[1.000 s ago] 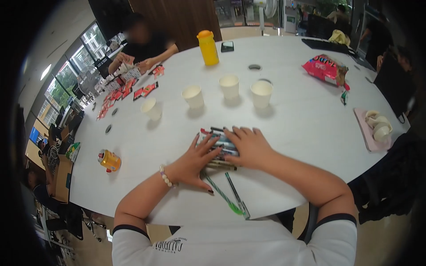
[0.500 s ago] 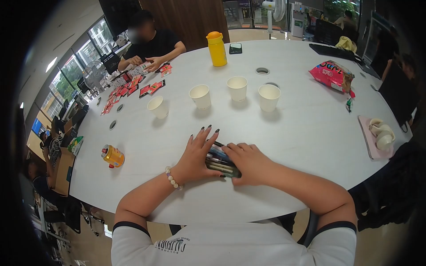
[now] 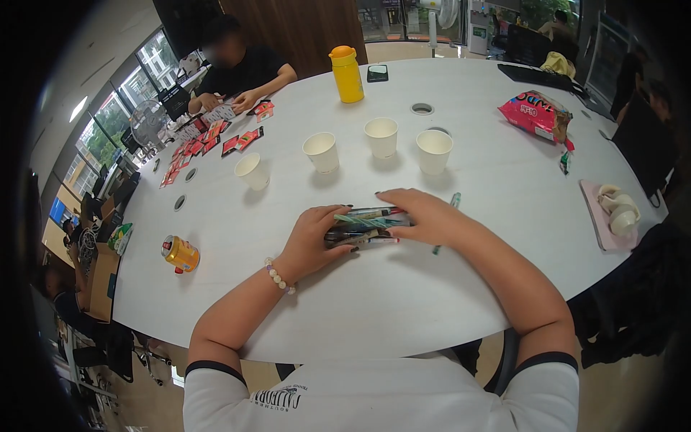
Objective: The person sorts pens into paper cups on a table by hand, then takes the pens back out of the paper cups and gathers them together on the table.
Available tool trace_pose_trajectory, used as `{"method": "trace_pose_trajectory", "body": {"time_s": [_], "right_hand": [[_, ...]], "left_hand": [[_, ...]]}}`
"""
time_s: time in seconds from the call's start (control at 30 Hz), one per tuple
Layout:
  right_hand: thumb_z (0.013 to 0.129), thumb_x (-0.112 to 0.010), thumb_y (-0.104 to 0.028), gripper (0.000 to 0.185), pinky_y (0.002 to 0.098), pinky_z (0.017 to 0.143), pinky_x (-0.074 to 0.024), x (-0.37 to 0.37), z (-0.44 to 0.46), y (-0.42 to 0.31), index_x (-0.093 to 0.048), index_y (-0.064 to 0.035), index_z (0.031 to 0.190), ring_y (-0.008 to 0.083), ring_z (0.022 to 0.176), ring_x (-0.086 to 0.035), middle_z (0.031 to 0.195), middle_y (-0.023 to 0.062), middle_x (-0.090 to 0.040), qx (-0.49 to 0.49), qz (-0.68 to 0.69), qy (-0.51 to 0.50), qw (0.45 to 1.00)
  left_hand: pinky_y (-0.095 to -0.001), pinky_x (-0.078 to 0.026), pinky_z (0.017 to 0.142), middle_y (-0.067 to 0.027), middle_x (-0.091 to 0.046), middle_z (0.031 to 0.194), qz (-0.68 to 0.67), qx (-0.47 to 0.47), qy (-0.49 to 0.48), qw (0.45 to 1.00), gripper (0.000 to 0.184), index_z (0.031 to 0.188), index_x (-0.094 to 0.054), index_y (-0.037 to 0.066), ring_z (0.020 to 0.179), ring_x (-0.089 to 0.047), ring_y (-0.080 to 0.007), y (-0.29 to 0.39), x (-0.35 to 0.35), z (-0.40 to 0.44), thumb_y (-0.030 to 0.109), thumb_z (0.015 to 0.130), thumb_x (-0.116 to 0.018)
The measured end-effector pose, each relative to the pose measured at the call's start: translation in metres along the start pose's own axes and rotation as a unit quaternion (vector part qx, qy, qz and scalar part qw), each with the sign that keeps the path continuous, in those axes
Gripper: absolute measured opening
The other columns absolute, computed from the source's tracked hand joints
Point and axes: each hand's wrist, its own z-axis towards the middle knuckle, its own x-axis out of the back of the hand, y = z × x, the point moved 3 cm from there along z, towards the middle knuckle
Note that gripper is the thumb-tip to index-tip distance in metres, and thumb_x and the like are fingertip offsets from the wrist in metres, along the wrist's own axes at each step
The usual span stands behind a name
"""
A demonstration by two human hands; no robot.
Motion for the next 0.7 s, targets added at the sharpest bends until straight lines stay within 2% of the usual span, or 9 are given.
{"method": "trace_pose_trajectory", "body": {"time_s": [0.07, 0.17, 0.23, 0.27, 0.37, 0.47, 0.6, 0.67, 0.7], "right_hand": [[0.073, -0.067, -0.019, 0.061, 0.0361, 0.097, -0.0371, 0.017, -0.009, 0.006, -0.044, -0.0073, 0.128, 0.029, 0.114, -0.046, 0.127, 0.016, -0.047, -0.004, -0.011, 0.006, 1.0], [0.069, -0.069, -0.015, 0.063, 0.0364, 0.099, -0.0352, 0.04, -0.024, 0.018, -0.044, -0.0102, 0.127, 0.0301, 0.122, -0.039, 0.135, 0.0151, -0.038, -0.062, -0.103, -0.082, 0.989], [0.064, -0.071, -0.015, 0.061, 0.0349, 0.096, -0.0382, 0.049, -0.037, 0.028, -0.048, -0.0134, 0.12, 0.0292, 0.119, -0.041, 0.131, 0.0123, -0.042, -0.198, -0.207, -0.177, 0.941], [0.064, -0.071, -0.015, 0.061, 0.0349, 0.096, -0.0382, 0.053, -0.04, 0.032, -0.048, -0.0134, 0.12, 0.0292, 0.119, -0.041, 0.131, 0.0123, -0.042, -0.198, -0.207, -0.177, 0.942], [0.062, -0.069, -0.013, 0.053, 0.0372, 0.081, -0.0461, 0.063, -0.044, 0.038, -0.05, -0.0141, 0.111, 0.027, 0.099, -0.052, 0.11, 0.0097, -0.05, -0.289, -0.168, -0.154, 0.93], [0.063, -0.066, -0.008, 0.051, 0.0376, 0.079, -0.0459, 0.057, -0.042, 0.029, -0.049, -0.0132, 0.111, 0.028, 0.094, -0.055, 0.106, 0.0114, -0.051, -0.343, -0.173, -0.122, 0.915], [0.068, -0.061, -0.001, 0.045, 0.0388, 0.08, -0.0456, 0.033, -0.032, 0.02, -0.049, -0.0116, 0.11, 0.0286, 0.095, -0.056, 0.104, 0.0135, -0.053, -0.293, -0.166, -0.097, 0.937], [0.074, -0.056, 0.002, 0.042, 0.035, 0.077, -0.0461, 0.023, -0.022, 0.011, -0.048, -0.0098, 0.114, 0.0269, 0.091, -0.057, 0.111, 0.0122, -0.053, -0.169, -0.069, -0.038, 0.982], [0.074, -0.056, 0.002, 0.042, 0.035, 0.077, -0.0461, 0.019, -0.017, 0.007, -0.048, -0.0098, 0.114, 0.0269, 0.091, -0.057, 0.111, 0.0122, -0.053, -0.169, -0.071, -0.037, 0.982]], "left_hand": [[-0.0384, -0.035, 0.094, -0.0126, -0.047, 0.125, 0.029, 0.02, -0.001, 0.999, 0.075, 0.126, -0.044, 0.007, 0.11, -0.046, -0.0289, -0.001, 0.003, -0.002, 0.024, 0.062, -0.078], [-0.0422, -0.032, 0.098, -0.0147, -0.039, 0.132, 0.027, 0.04, -0.02, 0.999, 0.089, 0.132, -0.036, 0.007, 0.117, -0.04, -0.0316, 0.0, 0.006, -0.005, 0.031, 0.058, -0.08], [-0.0454, -0.029, 0.1, -0.0159, -0.036, 0.134, 0.032, 0.046, -0.039, 0.998, 0.094, 0.134, -0.033, 0.007, 0.121, -0.037, -0.0327, -0.003, 0.005, -0.006, 0.035, 0.057, -0.081], [-0.0487, -0.026, 0.102, -0.0171, -0.033, 0.136, 0.035, 0.052, -0.059, 0.996, 0.098, 0.136, -0.03, 0.008, 0.124, -0.033, -0.0337, -0.004, 0.003, -0.007, 0.038, 0.057, -0.081], [-0.0542, -0.02, 0.104, -0.0188, -0.025, 0.14, 0.056, 0.054, -0.089, 0.993, 0.099, 0.137, -0.029, 0.01, 0.13, -0.024, -0.0366, -0.003, 0.0, -0.007, 0.042, 0.058, -0.08], [-0.056, -0.019, 0.104, -0.0194, -0.019, 0.142, 0.03, 0.067, -0.103, 0.992, 0.098, 0.138, -0.029, 0.013, 0.132, -0.019, -0.0385, -0.003, -0.007, -0.009, 0.041, 0.059, -0.079], [-0.059, -0.019, 0.102, -0.0228, -0.017, 0.142, 0.071, 0.05, -0.125, 0.988, 0.094, 0.138, -0.028, 0.014, 0.132, -0.016, -0.0427, -0.004, -0.015, -0.012, 0.049, 0.064, -0.074], [-0.0586, -0.02, 0.102, -0.0228, -0.017, 0.142, 0.016, 0.027, -0.103, 0.994, 0.092, 0.138, -0.029, 0.014, 0.132, -0.017, -0.0427, -0.003, -0.015, -0.012, 0.046, 0.064, -0.075], [-0.0586, -0.02, 0.102, -0.0228, -0.017, 0.142, 0.016, 0.026, -0.102, 0.994, 0.092, 0.138, -0.029, 0.014, 0.132, -0.017, -0.0427, -0.003, -0.015, -0.011, 0.046, 0.064, -0.075]]}}
